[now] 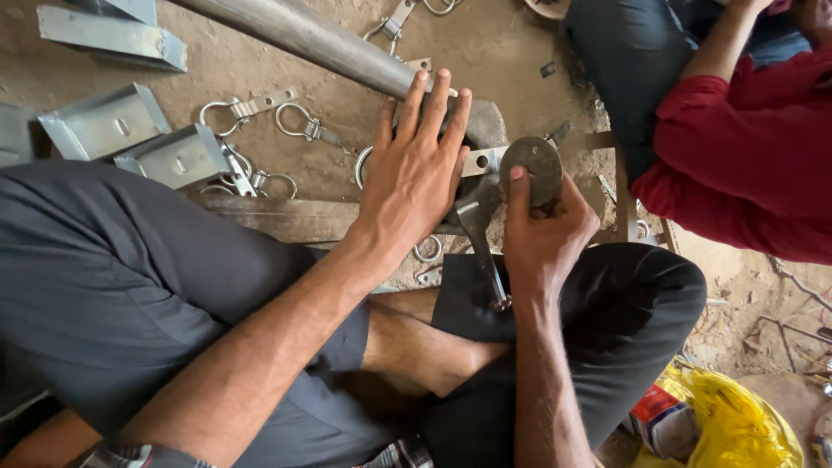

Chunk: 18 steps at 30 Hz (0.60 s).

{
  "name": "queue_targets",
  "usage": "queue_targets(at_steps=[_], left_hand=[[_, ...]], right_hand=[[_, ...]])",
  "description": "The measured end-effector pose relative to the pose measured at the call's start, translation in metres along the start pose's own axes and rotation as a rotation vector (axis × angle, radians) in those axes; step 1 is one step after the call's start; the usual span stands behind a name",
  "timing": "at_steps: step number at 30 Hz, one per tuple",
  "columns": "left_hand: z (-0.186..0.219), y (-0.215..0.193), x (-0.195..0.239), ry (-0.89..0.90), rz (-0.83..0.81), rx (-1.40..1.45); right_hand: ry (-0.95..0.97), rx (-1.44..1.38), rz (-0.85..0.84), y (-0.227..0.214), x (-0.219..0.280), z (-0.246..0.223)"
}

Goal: The person sits on the floor and assembles metal clamp components by sliding a metal plate onto a bolt, inserting it through a circular clamp, and securing it with a small pin while using a hammer to tap the pieces into place.

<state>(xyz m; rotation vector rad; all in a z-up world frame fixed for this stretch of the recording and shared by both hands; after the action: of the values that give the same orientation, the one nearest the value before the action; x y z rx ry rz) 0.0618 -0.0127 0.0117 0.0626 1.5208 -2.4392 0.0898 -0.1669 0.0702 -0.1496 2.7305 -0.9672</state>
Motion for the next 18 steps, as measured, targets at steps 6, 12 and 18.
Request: queue_targets(at_steps=[6, 12, 18], left_hand=[[0.0004, 0.0031, -0.0010, -0.007, 0.000, 0.002], [0.0013, 0.0022, -0.0020, -0.013, -0.025, -0.010], [0.0013, 0.0064, -0.0022, -0.013, -0.042, -0.024]], right_hand=[[0.070, -0.038, -0.012, 0.0026, -0.0004, -0.0021], [0.068, 0.028, -0.034, 0.0027, -0.0011, -0.0042], [0.035, -0.019, -0.031, 0.0034, -0.0010, -0.0063]])
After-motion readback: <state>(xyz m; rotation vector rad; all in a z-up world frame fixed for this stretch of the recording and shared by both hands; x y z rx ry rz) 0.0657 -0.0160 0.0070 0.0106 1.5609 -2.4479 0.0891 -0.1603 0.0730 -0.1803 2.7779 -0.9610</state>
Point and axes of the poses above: each hand's wrist, its own x-axis away from the middle knuckle, its own y-axis out of the palm, z = x × y, the point moved 5 cm from there along -x, towards the middle knuckle, and after that the axes turned 4 degrees about -x, right-handed, at the moved point
